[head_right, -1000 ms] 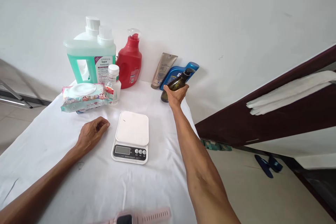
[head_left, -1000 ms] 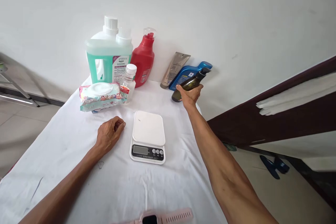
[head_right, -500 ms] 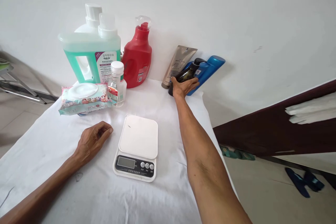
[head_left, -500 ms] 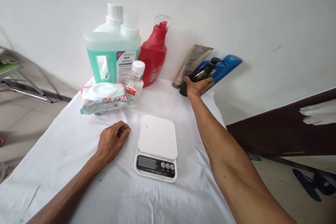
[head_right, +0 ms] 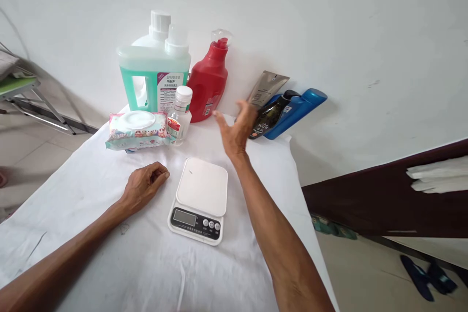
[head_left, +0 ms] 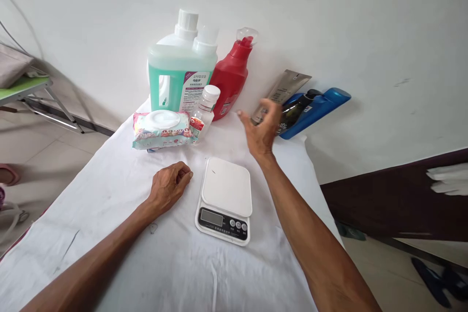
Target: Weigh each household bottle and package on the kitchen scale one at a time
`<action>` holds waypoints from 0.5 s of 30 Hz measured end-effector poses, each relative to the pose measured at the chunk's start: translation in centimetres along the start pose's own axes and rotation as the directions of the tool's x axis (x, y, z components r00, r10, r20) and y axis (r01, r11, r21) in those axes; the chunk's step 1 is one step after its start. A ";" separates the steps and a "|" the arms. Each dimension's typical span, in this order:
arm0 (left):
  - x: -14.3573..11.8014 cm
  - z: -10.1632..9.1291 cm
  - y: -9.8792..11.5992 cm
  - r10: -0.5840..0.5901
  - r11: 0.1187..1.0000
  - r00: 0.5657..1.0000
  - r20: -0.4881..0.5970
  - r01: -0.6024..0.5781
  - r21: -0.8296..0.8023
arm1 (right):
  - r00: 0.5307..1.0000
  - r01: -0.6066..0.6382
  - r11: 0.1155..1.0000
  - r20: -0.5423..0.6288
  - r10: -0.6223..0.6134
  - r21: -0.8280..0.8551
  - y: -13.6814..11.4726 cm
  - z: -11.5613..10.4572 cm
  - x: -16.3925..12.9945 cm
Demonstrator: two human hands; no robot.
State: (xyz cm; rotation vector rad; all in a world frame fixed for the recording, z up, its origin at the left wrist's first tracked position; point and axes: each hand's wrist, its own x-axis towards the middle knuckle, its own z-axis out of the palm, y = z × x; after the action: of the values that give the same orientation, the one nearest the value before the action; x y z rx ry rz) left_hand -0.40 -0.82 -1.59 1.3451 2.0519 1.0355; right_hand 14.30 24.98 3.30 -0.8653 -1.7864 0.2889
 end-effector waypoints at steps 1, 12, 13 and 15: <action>0.0 0.0 0.0 -0.001 1.000 1.000 -0.001 0.001 0.004 | 0.994 0.001 0.994 0.105 -0.013 0.112 -1.8 1.0 -0.3; -0.1 0.1 -0.5 0.005 1.000 1.000 -0.008 -0.005 0.020 | 0.960 -0.172 0.926 0.266 0.082 0.336 -9.6 7.1 -1.0; -0.2 0.1 -0.5 0.006 1.000 1.000 -0.008 -0.006 0.024 | 0.965 -0.180 0.924 0.244 0.099 0.336 -9.5 6.9 -1.0; -0.2 0.1 -0.6 0.017 1.000 1.000 -0.005 -0.017 0.025 | 0.976 -0.177 0.923 0.183 0.119 0.343 -9.5 6.0 -0.7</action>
State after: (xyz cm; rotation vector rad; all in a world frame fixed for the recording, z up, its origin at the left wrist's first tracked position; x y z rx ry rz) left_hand -0.61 -1.11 -2.13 1.3763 2.0672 1.0248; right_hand 5.06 19.10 5.87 -0.7300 -1.7411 0.7778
